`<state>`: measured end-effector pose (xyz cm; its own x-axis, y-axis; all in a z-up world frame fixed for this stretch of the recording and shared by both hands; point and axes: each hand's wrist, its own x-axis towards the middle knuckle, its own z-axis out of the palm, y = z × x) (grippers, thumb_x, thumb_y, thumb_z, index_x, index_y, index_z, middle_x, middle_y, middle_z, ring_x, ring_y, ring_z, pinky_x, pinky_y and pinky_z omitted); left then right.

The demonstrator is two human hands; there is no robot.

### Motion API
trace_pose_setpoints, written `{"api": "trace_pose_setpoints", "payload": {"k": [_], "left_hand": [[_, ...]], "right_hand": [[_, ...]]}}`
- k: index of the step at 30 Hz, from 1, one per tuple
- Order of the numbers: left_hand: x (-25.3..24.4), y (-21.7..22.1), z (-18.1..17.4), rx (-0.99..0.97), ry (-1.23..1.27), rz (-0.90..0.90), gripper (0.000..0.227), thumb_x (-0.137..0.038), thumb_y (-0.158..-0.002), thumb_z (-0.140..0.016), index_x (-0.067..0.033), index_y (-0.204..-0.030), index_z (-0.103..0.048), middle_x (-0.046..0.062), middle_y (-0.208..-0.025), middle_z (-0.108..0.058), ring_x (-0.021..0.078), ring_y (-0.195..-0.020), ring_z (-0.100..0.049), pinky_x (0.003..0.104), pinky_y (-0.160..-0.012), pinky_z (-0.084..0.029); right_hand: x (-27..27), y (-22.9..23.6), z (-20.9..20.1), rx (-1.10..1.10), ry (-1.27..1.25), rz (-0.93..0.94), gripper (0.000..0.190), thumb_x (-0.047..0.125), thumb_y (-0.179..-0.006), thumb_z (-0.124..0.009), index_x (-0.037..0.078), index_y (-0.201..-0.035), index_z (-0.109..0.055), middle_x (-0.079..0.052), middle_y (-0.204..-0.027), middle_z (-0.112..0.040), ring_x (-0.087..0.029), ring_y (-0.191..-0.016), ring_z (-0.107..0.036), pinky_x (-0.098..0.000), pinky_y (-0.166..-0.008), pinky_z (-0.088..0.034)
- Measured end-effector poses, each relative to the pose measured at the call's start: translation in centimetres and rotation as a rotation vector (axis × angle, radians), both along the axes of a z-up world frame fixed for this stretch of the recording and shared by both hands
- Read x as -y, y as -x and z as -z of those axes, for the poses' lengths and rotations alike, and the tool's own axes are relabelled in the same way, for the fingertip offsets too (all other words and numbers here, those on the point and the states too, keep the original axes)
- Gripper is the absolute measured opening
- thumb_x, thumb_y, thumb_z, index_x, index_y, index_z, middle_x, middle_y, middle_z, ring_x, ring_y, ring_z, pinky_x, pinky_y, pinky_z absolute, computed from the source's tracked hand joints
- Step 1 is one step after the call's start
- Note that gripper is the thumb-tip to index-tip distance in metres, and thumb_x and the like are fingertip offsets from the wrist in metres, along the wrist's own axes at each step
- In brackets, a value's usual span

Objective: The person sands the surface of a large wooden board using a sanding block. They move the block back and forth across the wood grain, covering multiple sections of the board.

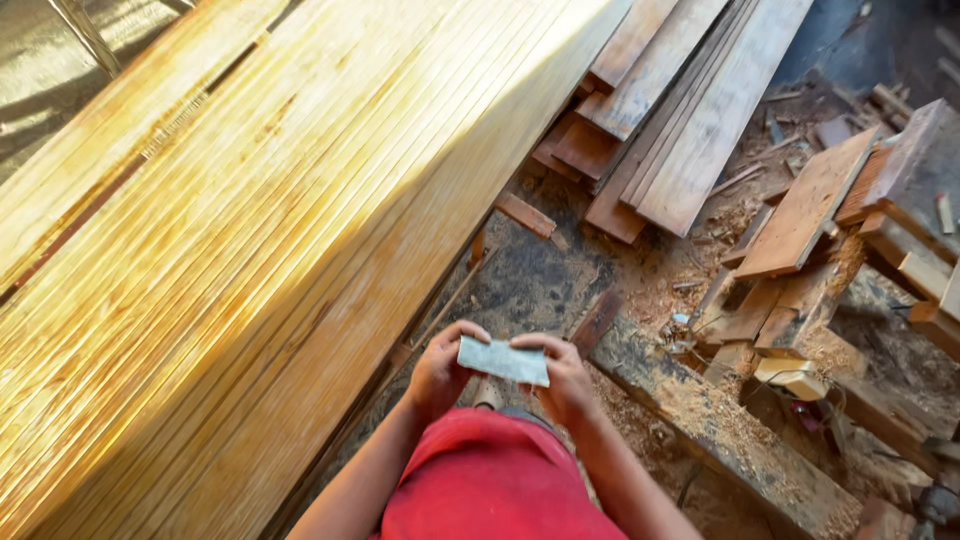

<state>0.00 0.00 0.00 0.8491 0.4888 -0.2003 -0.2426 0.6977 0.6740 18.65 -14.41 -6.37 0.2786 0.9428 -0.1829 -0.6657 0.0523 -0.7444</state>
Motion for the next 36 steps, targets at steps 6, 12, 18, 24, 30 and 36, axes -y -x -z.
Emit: {"api": "trace_pose_setpoints", "payload": {"k": [6, 12, 18, 24, 30, 36], "left_hand": [[-3.9, -3.6, -4.9, -0.16, -0.231, -0.021, 0.017, -0.012, -0.104, -0.062, 0.0025, -0.104, -0.07, 0.005, -0.096, -0.066, 0.0114, -0.089, -0.06, 0.027, -0.08, -0.048], [-9.0, -6.3, -7.0, -0.44, -0.621, 0.127, 0.015, -0.005, -0.091, -0.066, -0.0034, -0.106, -0.07, 0.002, -0.091, -0.072, 0.0052, -0.081, -0.062, 0.024, -0.073, -0.053], [-14.2, -9.5, -9.0, -0.356, -0.78, 0.134, 0.033, -0.005, -0.084, -0.067, -0.0057, -0.117, -0.069, 0.003, -0.094, -0.075, 0.0062, -0.087, -0.069, 0.026, -0.078, -0.057], [-17.1, -10.9, -7.9, -0.547, -0.788, 0.221, 0.013, -0.014, -0.086, -0.073, -0.0016, -0.088, -0.076, 0.007, -0.071, -0.074, 0.0089, -0.068, -0.067, 0.03, -0.065, -0.055], [-19.0, -12.1, -6.0, -0.415, -0.643, 0.116, 0.017, -0.017, -0.091, -0.071, -0.0015, -0.094, -0.076, 0.004, -0.076, -0.074, 0.007, -0.073, -0.064, 0.028, -0.068, -0.053], [-20.2, -15.6, -1.6, -0.47, -0.611, 0.181, 0.021, -0.018, -0.09, -0.068, -0.0025, -0.101, -0.077, -0.001, -0.081, -0.076, 0.0077, -0.074, -0.066, 0.029, -0.07, -0.055]], "right_hand": [[-4.9, -5.3, -9.4, 0.079, -0.003, -0.146, 0.036, 0.007, -0.087, -0.053, -0.009, -0.111, -0.075, -0.018, -0.106, -0.076, -0.023, -0.096, -0.074, -0.0335, -0.086, -0.057], [-9.6, -7.7, -11.0, 0.334, 0.101, -0.111, 0.032, 0.005, -0.089, -0.065, 0.0, -0.121, -0.068, -0.006, -0.106, -0.072, -0.011, -0.095, -0.067, -0.0281, -0.087, -0.056], [-14.2, -9.4, -12.0, 0.439, 0.222, -0.134, 0.012, 0.003, -0.092, -0.072, -0.002, -0.102, -0.068, -0.002, -0.089, -0.073, -0.009, -0.079, -0.067, -0.028, -0.072, -0.059], [-18.1, -11.1, -13.9, 0.846, 0.256, -0.264, 0.014, 0.002, -0.089, -0.076, 0.0, -0.102, -0.071, 0.0, -0.088, -0.071, -0.005, -0.084, -0.063, -0.0244, -0.075, -0.056], [-21.7, -12.6, -15.5, 0.915, 0.291, -0.364, 0.022, 0.001, -0.084, -0.08, 0.002, -0.105, -0.071, 0.0, -0.088, -0.071, -0.006, -0.083, -0.063, -0.0253, -0.072, -0.054], [-24.4, -17.2, -15.5, 0.973, 0.255, -0.461, 0.035, -0.002, -0.083, -0.078, 0.005, -0.116, -0.068, -0.001, -0.094, -0.067, -0.007, -0.085, -0.061, -0.0269, -0.074, -0.053]]}}
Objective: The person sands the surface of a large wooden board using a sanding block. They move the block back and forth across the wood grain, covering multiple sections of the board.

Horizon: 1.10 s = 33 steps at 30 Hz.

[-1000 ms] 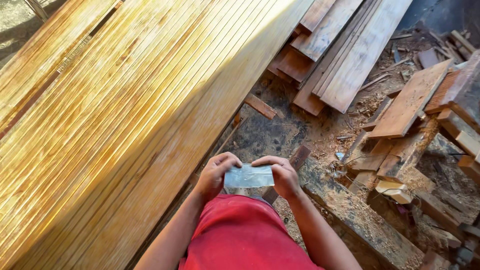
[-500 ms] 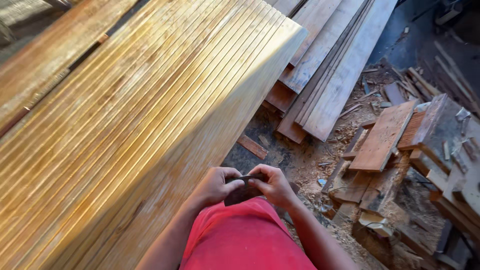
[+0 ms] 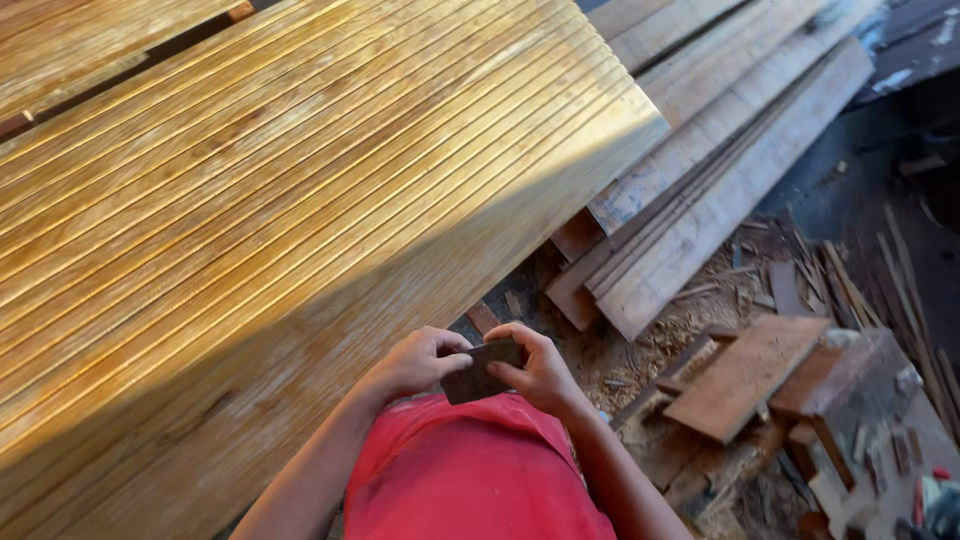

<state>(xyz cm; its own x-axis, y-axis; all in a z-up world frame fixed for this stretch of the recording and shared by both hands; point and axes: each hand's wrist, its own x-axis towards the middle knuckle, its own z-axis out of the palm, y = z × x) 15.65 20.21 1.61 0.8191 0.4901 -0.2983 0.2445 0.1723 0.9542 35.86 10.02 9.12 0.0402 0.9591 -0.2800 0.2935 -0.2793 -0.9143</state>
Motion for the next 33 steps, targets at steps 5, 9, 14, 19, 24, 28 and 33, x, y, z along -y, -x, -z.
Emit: {"api": "trace_pose_setpoints", "payload": {"k": [5, 9, 14, 19, 24, 28, 33], "left_hand": [[-0.7, -5.7, 2.8, 0.03, 0.159, -0.005, 0.029, -0.025, -0.103, -0.059, -0.0009, -0.108, -0.074, -0.001, -0.089, -0.073, 0.0063, -0.08, -0.062, 0.027, -0.073, -0.052], [0.8, -13.6, 3.3, 0.045, 0.291, -0.32, 0.03, -0.023, -0.108, -0.06, 0.0043, -0.11, -0.073, 0.003, -0.084, -0.062, 0.0128, -0.074, -0.052, 0.032, -0.065, -0.042], [2.5, -23.1, 0.7, 0.303, 0.619, -0.733, 0.03, -0.021, -0.101, -0.057, -0.0018, -0.122, -0.067, 0.002, -0.104, -0.074, 0.0086, -0.093, -0.068, 0.027, -0.085, -0.055], [3.6, -25.4, -2.7, 0.508, 0.667, -0.846, 0.028, -0.02, -0.104, -0.057, -0.0005, -0.123, -0.064, 0.006, -0.108, -0.071, 0.0142, -0.095, -0.069, 0.033, -0.086, -0.057], [4.8, -25.8, -4.4, 0.654, 0.748, -0.902, 0.022, -0.018, -0.104, -0.057, -0.0028, -0.118, -0.065, 0.008, -0.107, -0.072, 0.0178, -0.095, -0.07, 0.038, -0.086, -0.059], [3.7, -27.2, -5.0, 0.711, 0.746, -0.859, 0.022, -0.015, -0.102, -0.06, -0.0019, -0.118, -0.065, 0.009, -0.107, -0.073, 0.0193, -0.096, -0.071, 0.039, -0.087, -0.059], [2.1, -26.9, -5.1, 0.712, 0.746, -0.777, 0.024, -0.011, -0.096, -0.064, -0.0035, -0.119, -0.066, 0.009, -0.106, -0.074, 0.019, -0.094, -0.072, 0.039, -0.087, -0.06]], "right_hand": [[-3.1, -6.4, 0.3, -0.092, 0.038, -0.211, 0.043, -0.001, -0.083, -0.075, 0.007, -0.123, -0.063, 0.0, -0.093, -0.065, -0.007, -0.087, -0.063, -0.0262, -0.077, -0.056], [-4.7, -14.6, 1.2, -0.083, 0.089, -0.082, 0.048, 0.0, -0.078, -0.08, 0.008, -0.123, -0.064, -0.003, -0.085, -0.065, -0.009, -0.076, -0.06, -0.0288, -0.068, -0.053], [-5.1, -22.2, 3.5, -0.493, -0.003, 0.102, 0.02, 0.002, -0.089, -0.078, -0.005, -0.106, -0.069, -0.006, -0.093, -0.075, -0.011, -0.081, -0.065, -0.0299, -0.074, -0.053], [-5.6, -23.8, 5.2, -0.723, 0.017, -0.017, 0.017, 0.004, -0.092, -0.071, -0.001, -0.108, -0.07, -0.004, -0.097, -0.077, -0.01, -0.085, -0.069, -0.0294, -0.079, -0.057], [-7.1, -25.0, 4.2, -0.633, 0.02, -0.155, 0.014, 0.001, -0.094, -0.07, -0.002, -0.108, -0.07, -0.005, -0.097, -0.076, -0.009, -0.085, -0.067, -0.0292, -0.078, -0.056], [-8.7, -26.7, 2.8, -0.656, 0.039, -0.21, 0.015, 0.001, -0.094, -0.069, -0.003, -0.108, -0.071, -0.006, -0.097, -0.077, -0.01, -0.084, -0.069, -0.0292, -0.078, -0.057], [-9.7, -26.2, 2.5, -0.839, 0.103, -0.116, 0.016, -0.002, -0.093, -0.066, -0.003, -0.108, -0.07, -0.009, -0.098, -0.077, -0.013, -0.084, -0.071, -0.0312, -0.077, -0.058]]}}
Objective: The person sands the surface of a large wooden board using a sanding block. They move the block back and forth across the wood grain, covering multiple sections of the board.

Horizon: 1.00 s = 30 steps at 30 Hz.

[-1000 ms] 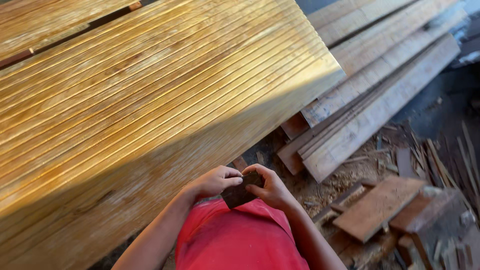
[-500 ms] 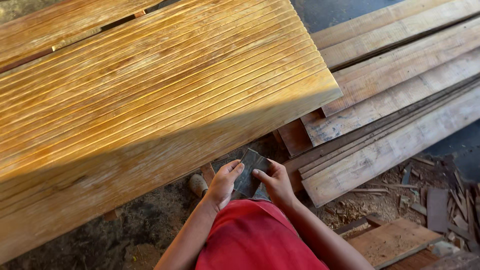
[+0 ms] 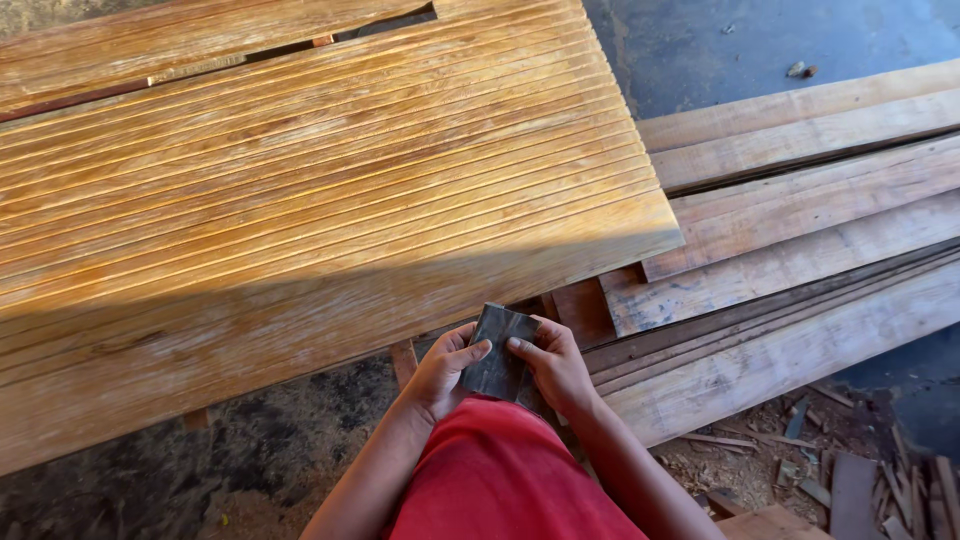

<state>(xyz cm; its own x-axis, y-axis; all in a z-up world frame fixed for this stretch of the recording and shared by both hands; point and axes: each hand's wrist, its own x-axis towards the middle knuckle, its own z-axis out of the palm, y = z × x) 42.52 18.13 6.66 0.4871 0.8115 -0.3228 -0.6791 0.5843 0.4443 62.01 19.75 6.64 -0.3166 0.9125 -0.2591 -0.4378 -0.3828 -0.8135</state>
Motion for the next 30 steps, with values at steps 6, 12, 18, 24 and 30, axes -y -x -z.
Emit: {"api": "trace_pose_setpoints", "payload": {"k": [6, 12, 18, 24, 30], "left_hand": [[-2.2, 0.2, 0.9, 0.041, -0.09, 0.029, 0.018, -0.008, -0.097, -0.068, -0.0039, -0.114, -0.066, 0.008, -0.105, -0.073, 0.0166, -0.093, -0.071, 0.035, -0.087, -0.059], [-2.7, 0.0, 1.9, 0.117, 0.0, 0.003, 0.014, -0.022, -0.103, -0.061, -0.0086, -0.104, -0.065, 0.004, -0.093, -0.071, 0.0152, -0.084, -0.071, 0.036, -0.077, -0.062], [-5.1, -2.0, 0.9, -0.025, 0.0, -0.128, 0.026, -0.028, -0.103, -0.056, -0.0058, -0.104, -0.068, 0.008, -0.094, -0.073, 0.0185, -0.081, -0.072, 0.037, -0.072, -0.062], [-6.9, -4.6, -0.5, 0.094, -0.012, -0.268, 0.014, -0.015, -0.102, -0.062, -0.0062, -0.11, -0.069, 0.008, -0.103, -0.073, 0.019, -0.093, -0.072, 0.038, -0.084, -0.06], [-7.2, -6.7, -0.2, 0.063, -0.021, -0.368, 0.016, -0.013, -0.1, -0.065, -0.0054, -0.113, -0.07, 0.007, -0.107, -0.074, 0.0175, -0.097, -0.071, 0.034, -0.088, -0.056]], "right_hand": [[-0.9, 0.2, -0.4, 0.036, -0.023, 0.07, 0.015, -0.003, -0.095, -0.066, -0.005, -0.109, -0.07, -0.01, -0.098, -0.076, -0.014, -0.086, -0.07, -0.0308, -0.078, -0.057], [-1.3, -0.1, 0.6, 0.263, -0.136, 0.098, 0.014, -0.001, -0.096, -0.067, -0.005, -0.109, -0.071, -0.007, -0.101, -0.076, -0.011, -0.089, -0.068, -0.0278, -0.083, -0.055], [-5.2, -1.5, -0.2, 0.279, -0.103, 0.005, 0.016, 0.003, -0.093, -0.068, -0.003, -0.107, -0.071, -0.007, -0.096, -0.077, -0.011, -0.083, -0.069, -0.0283, -0.074, -0.056], [-10.6, -4.6, -2.5, 0.193, -0.119, -0.25, 0.02, 0.007, -0.093, -0.069, -0.003, -0.111, -0.071, -0.005, -0.098, -0.075, -0.009, -0.085, -0.069, -0.0279, -0.078, -0.058], [-14.3, -5.3, -2.3, -0.213, -0.092, -0.483, 0.016, 0.008, -0.097, -0.076, 0.0, -0.107, -0.066, -0.006, -0.106, -0.073, -0.015, -0.096, -0.069, -0.0336, -0.089, -0.057]]}}
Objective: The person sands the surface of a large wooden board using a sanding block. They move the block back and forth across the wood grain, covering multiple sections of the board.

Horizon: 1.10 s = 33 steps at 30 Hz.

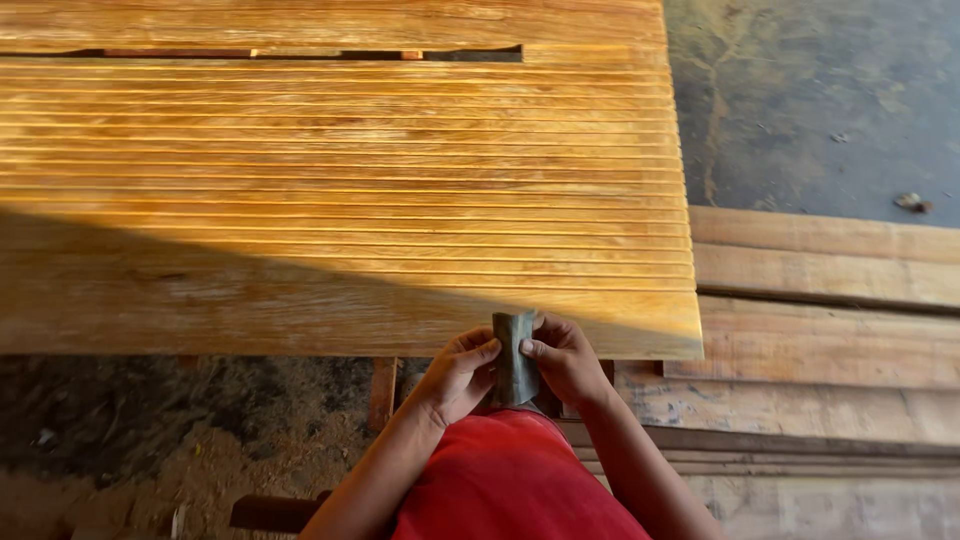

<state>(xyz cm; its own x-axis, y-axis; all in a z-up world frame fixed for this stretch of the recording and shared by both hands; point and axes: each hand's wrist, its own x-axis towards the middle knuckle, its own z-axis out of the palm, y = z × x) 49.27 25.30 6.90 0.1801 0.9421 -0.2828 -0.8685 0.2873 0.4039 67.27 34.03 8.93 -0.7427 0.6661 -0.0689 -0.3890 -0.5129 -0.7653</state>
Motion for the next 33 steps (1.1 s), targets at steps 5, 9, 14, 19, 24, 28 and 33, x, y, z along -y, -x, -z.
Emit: {"api": "trace_pose_setpoints", "payload": {"k": [5, 9, 14, 19, 24, 28, 33], "left_hand": [[0.4, -1.2, 0.2, -0.285, -0.019, -0.137, 0.015, -0.013, -0.097, -0.074, -0.0048, -0.109, -0.07, 0.005, -0.101, -0.073, 0.0146, -0.093, -0.066, 0.03, -0.083, -0.052], [0.6, -1.2, 0.2, -0.805, 0.021, -0.393, 0.02, -0.014, -0.092, -0.078, -0.0103, -0.102, -0.061, -0.004, -0.087, -0.061, 0.0078, -0.082, -0.058, 0.025, -0.076, -0.05], [1.1, -1.3, -0.3, -0.976, 0.084, -0.423, 0.016, -0.022, -0.097, -0.069, -0.0079, -0.098, -0.061, 0.0, -0.078, -0.062, 0.0077, -0.07, -0.057, 0.026, -0.065, -0.05], [1.6, 0.1, -0.8, -1.024, -0.086, -0.431, 0.018, -0.024, -0.103, -0.059, -0.0078, -0.094, -0.06, 0.0, -0.073, -0.061, 0.0074, -0.063, -0.054, 0.025, -0.058, -0.046], [1.0, -0.1, 0.0, -1.376, 0.027, -0.418, 0.025, -0.027, -0.102, -0.06, -0.0076, -0.089, -0.067, 0.0, -0.064, -0.056, 0.0085, -0.054, -0.048, 0.029, -0.048, -0.039], [0.3, -1.2, 0.2, -1.379, -0.068, -0.536, 0.03, -0.029, -0.102, -0.062, -0.0057, -0.083, -0.066, 0.001, -0.066, -0.059, 0.0086, -0.058, -0.052, 0.03, -0.053, -0.043], [-0.2, -2.2, 0.9, -1.361, -0.009, -0.477, 0.034, -0.028, -0.104, -0.059, -0.0051, -0.079, -0.06, 0.001, -0.063, -0.052, 0.0111, -0.054, -0.047, 0.033, -0.05, -0.04]], "right_hand": [[-1.2, 0.5, 1.0, 0.036, 0.015, -0.181, 0.032, 0.015, -0.091, -0.076, 0.005, -0.119, -0.064, -0.003, -0.111, -0.07, -0.015, -0.104, -0.066, -0.0349, -0.095, -0.052], [-1.2, 2.2, 2.7, -0.018, 0.007, -0.25, 0.029, 0.019, -0.095, -0.073, 0.003, -0.118, -0.067, -0.006, -0.115, -0.07, -0.017, -0.11, -0.065, -0.0374, -0.1, -0.05], [-0.6, 3.2, 3.4, -0.046, 0.088, -0.198, 0.017, 0.008, -0.096, -0.07, 0.0, -0.111, -0.07, -0.01, -0.106, -0.074, -0.018, -0.096, -0.069, -0.0373, -0.09, -0.055], [-1.4, 3.5, 2.8, 0.102, -0.086, -0.222, 0.011, 0.002, -0.097, -0.067, -0.003, -0.106, -0.07, -0.008, -0.099, -0.076, -0.013, -0.088, -0.069, -0.0313, -0.083, -0.057], [-2.3, 2.0, 4.0, 0.236, -0.186, -0.285, 0.01, 0.008, -0.099, -0.065, 0.0, -0.104, -0.068, -0.003, -0.092, -0.073, -0.008, -0.081, -0.064, -0.027, -0.074, -0.055], [-2.4, 2.0, 5.2, 0.283, -0.071, -0.197, 0.022, 0.019, -0.105, -0.058, 0.001, -0.095, -0.068, 0.001, -0.079, -0.064, -0.006, -0.068, -0.055, -0.0252, -0.061, -0.048], [-3.1, 1.9, 7.0, 0.336, -0.228, -0.138, 0.025, 0.017, -0.106, -0.057, 0.002, -0.088, -0.065, 0.003, -0.072, -0.059, -0.005, -0.062, -0.048, -0.0244, -0.055, -0.04]]}}
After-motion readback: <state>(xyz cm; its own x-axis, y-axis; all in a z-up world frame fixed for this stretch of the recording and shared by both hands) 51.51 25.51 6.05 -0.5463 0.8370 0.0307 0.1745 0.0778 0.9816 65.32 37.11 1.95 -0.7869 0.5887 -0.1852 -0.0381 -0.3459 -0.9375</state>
